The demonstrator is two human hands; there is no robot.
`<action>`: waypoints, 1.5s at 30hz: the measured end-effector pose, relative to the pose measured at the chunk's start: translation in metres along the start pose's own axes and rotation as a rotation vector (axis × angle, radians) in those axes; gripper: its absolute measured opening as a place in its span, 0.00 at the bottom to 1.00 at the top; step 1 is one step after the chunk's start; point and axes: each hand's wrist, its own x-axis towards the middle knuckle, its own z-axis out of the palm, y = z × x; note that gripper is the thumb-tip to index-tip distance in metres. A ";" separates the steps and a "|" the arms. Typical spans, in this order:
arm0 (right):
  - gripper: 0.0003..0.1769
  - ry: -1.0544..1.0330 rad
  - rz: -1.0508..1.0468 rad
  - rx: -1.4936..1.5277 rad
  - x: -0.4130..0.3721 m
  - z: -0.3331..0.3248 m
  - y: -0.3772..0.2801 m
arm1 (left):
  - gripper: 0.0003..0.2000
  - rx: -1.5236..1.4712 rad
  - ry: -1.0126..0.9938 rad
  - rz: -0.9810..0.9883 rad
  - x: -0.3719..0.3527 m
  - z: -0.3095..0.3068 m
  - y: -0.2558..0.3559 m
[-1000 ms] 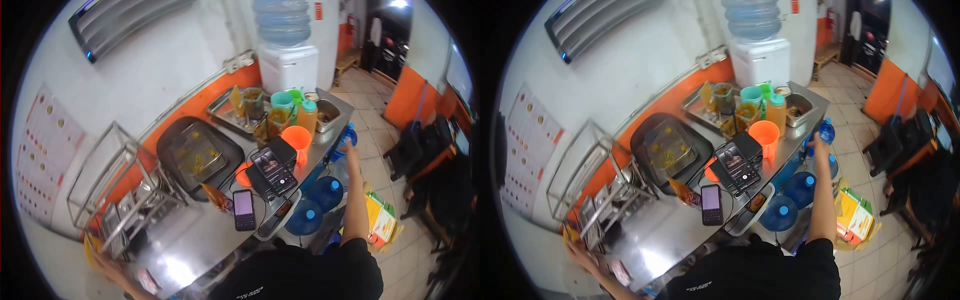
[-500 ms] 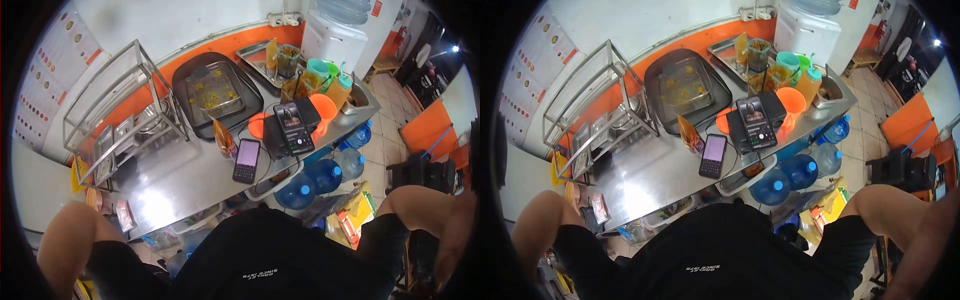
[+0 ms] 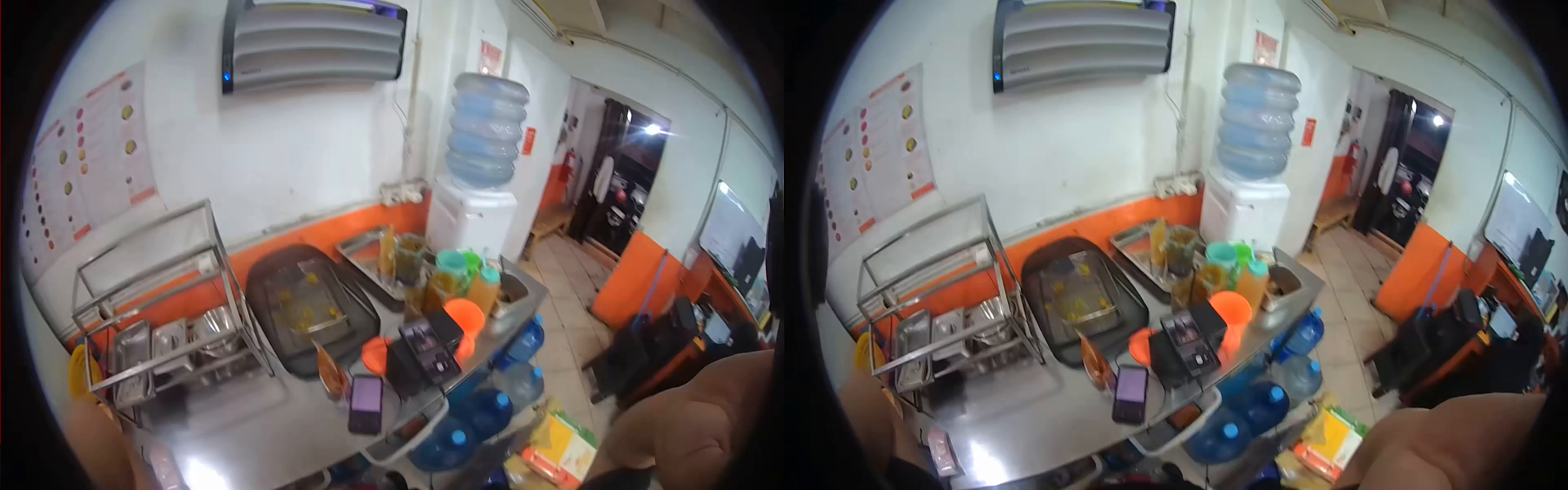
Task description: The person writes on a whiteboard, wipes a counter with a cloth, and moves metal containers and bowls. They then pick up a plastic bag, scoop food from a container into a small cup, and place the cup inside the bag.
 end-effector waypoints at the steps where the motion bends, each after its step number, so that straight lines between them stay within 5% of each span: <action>1: 0.20 -0.009 -0.005 -0.057 0.008 0.000 0.000 | 0.10 -0.038 0.020 -0.076 -0.002 -0.002 -0.007; 4: 0.18 -0.065 0.021 -0.268 0.052 -0.015 -0.003 | 0.10 -0.169 0.064 -0.303 0.002 -0.006 -0.031; 7: 0.18 -0.131 -0.185 -0.429 0.111 -0.043 -0.035 | 0.10 -0.399 0.121 -0.393 -0.017 0.001 -0.038; 10: 0.15 -0.569 0.063 -0.230 0.166 -0.076 -0.081 | 0.11 -0.640 0.147 -0.480 -0.029 0.021 -0.056; 13: 0.15 -0.878 0.541 -0.056 0.192 -0.090 -0.131 | 0.11 -0.849 0.141 -0.539 -0.035 0.046 -0.070; 15: 0.14 -0.775 0.526 -0.258 0.198 -0.071 -0.161 | 0.11 -0.945 0.129 -0.559 -0.037 0.054 -0.075; 17: 0.07 -0.620 0.794 -0.770 0.217 -0.050 -0.184 | 0.11 -1.036 0.130 -0.572 -0.040 0.064 -0.076; 30: 0.04 -0.500 1.278 -0.795 0.237 -0.031 -0.201 | 0.12 -1.208 0.136 -0.588 -0.053 0.094 -0.082; 45: 0.03 -0.273 1.838 -0.867 0.242 -0.017 -0.189 | 0.13 -1.068 0.178 -0.464 -0.051 0.096 -0.088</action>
